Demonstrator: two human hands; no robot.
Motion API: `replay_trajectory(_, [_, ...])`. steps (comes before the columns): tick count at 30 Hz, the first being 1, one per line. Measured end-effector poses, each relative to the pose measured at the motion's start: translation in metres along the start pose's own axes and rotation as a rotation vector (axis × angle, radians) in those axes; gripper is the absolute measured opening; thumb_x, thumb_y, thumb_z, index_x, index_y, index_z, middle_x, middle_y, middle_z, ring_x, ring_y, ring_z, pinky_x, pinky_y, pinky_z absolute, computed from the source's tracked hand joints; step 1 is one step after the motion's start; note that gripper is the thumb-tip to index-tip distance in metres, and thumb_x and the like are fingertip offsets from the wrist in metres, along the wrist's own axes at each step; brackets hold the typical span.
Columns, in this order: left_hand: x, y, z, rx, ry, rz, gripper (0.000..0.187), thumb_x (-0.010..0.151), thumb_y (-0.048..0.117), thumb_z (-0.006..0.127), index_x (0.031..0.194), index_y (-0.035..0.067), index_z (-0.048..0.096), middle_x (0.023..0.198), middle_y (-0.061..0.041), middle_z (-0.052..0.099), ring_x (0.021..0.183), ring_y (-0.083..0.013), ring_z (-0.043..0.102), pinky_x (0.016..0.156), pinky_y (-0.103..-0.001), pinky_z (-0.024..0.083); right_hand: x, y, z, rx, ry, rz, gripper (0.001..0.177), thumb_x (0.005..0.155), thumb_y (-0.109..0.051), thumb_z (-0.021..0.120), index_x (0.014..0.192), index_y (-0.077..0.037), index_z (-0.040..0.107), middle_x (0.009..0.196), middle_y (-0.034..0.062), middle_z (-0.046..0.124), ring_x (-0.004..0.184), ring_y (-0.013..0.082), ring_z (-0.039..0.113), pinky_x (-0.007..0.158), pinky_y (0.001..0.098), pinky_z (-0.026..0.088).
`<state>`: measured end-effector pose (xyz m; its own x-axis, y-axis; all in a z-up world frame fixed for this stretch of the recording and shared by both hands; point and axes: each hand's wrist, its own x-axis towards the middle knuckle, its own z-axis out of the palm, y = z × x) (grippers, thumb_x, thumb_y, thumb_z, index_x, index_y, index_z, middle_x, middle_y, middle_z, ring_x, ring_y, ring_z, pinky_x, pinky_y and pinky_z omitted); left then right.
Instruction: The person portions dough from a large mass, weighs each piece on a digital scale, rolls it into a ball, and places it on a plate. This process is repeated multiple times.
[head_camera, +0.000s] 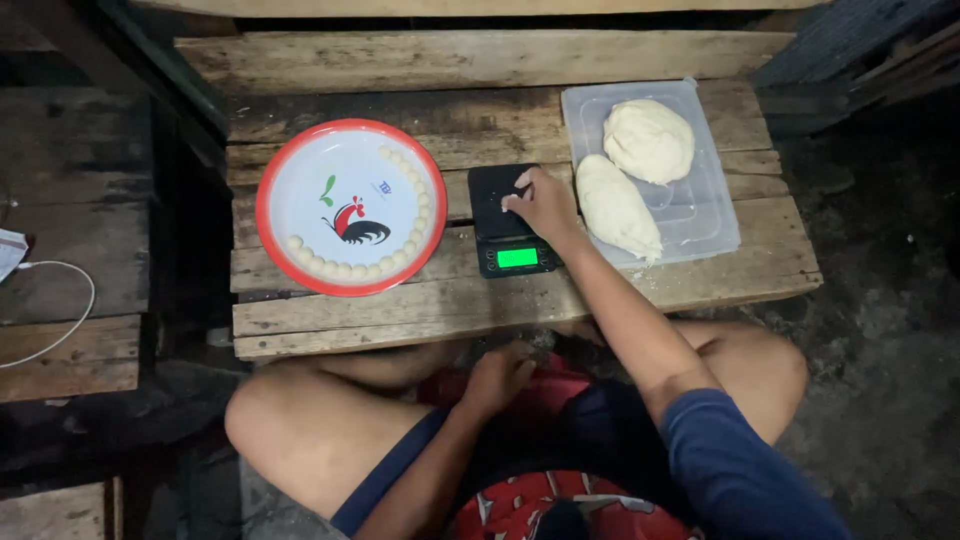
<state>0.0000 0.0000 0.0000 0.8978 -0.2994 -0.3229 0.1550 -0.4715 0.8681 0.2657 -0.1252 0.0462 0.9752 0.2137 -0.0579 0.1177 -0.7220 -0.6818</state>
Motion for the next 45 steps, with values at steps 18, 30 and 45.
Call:
replay_trajectory(18, [0.001, 0.018, -0.012, -0.028, -0.137, -0.131, 0.042, 0.098, 0.033, 0.066, 0.133, 0.009, 0.064, 0.120, -0.014, 0.074, 0.118, -0.0350, 0.068, 0.098, -0.047, 0.055, -0.134, 0.080, -0.090, 0.125, 0.497, 0.007, 0.025, 0.079, -0.010, 0.096, 0.082, -0.005, 0.071, 0.078, 0.0109, 0.062, 0.080, 0.0268, 0.065, 0.078, 0.0357, 0.054])
replay_trajectory(30, [0.009, -0.009, 0.007, -0.054, -0.062, -0.132, 0.039, 0.099, 0.036, 0.063, 0.128, 0.010, 0.069, 0.121, -0.019, 0.073, 0.120, -0.0392, 0.066, 0.103, -0.050, 0.053, -0.199, 0.143, -0.091, 0.253, 0.585, 0.395, 0.011, 0.083, -0.025, 0.090, 0.083, -0.027, 0.079, 0.082, -0.0048, 0.074, 0.083, 0.0053, 0.067, 0.081, 0.0235, 0.050])
replay_trajectory(45, [0.009, -0.007, 0.004, -0.040, -0.028, -0.334, 0.040, 0.100, 0.038, 0.061, 0.130, 0.012, 0.069, 0.126, -0.020, 0.072, 0.121, -0.0420, 0.066, 0.100, -0.055, 0.054, -0.192, 0.137, -0.076, 0.050, 0.764, 0.183, 0.028, 0.079, -0.007, 0.092, 0.100, 0.001, 0.075, 0.085, 0.0176, 0.069, 0.083, 0.0341, 0.069, 0.080, 0.0437, 0.056])
